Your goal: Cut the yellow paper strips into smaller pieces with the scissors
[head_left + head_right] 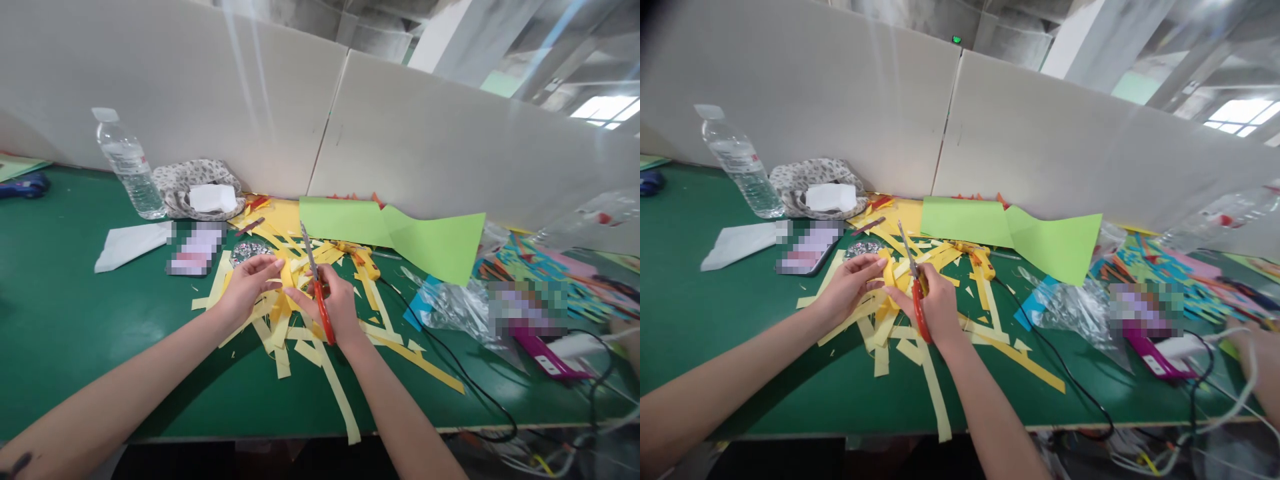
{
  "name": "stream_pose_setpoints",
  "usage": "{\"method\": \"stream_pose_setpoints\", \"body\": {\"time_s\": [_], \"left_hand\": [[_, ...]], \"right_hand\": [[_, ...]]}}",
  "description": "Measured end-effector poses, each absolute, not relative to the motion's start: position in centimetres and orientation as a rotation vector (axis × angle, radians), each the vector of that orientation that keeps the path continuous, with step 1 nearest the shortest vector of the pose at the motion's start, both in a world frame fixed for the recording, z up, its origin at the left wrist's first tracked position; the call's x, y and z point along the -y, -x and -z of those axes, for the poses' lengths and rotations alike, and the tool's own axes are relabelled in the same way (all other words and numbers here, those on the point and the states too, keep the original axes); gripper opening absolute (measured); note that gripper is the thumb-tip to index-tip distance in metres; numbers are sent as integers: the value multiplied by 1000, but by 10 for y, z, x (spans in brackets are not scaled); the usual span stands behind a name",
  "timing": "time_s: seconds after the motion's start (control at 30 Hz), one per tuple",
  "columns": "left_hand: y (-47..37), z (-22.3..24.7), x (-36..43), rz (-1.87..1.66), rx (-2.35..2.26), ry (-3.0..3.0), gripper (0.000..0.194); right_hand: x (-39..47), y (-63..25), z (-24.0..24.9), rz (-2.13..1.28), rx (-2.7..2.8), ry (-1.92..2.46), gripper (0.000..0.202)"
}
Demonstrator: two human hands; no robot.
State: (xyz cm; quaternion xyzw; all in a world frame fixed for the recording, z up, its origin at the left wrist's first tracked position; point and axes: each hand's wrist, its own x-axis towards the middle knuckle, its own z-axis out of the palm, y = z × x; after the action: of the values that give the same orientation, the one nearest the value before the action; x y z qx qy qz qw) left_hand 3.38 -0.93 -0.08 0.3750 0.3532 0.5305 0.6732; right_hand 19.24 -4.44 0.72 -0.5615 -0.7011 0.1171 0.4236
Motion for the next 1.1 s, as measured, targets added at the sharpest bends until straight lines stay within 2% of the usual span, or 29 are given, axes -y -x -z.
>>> {"method": "stream_pose_setpoints", "body": {"time_s": [0.13,0.27,0.8,1.1], "left_hand": [[-33,1,8,-1202,-831,-800,24],[-32,1,7,-1211,-841,-762,25],[-35,5,10,-995,-886,-963,24],[-36,3,12,-1013,-906,-941,24]], "right_hand": [[41,-192,-5,-622,1654,1302,31],[38,-193,-1,-750,1543,1247,27],[38,-194,-5,-759,1490,1209,30],[39,-194,-5,-736,1541,1242,29]]}}
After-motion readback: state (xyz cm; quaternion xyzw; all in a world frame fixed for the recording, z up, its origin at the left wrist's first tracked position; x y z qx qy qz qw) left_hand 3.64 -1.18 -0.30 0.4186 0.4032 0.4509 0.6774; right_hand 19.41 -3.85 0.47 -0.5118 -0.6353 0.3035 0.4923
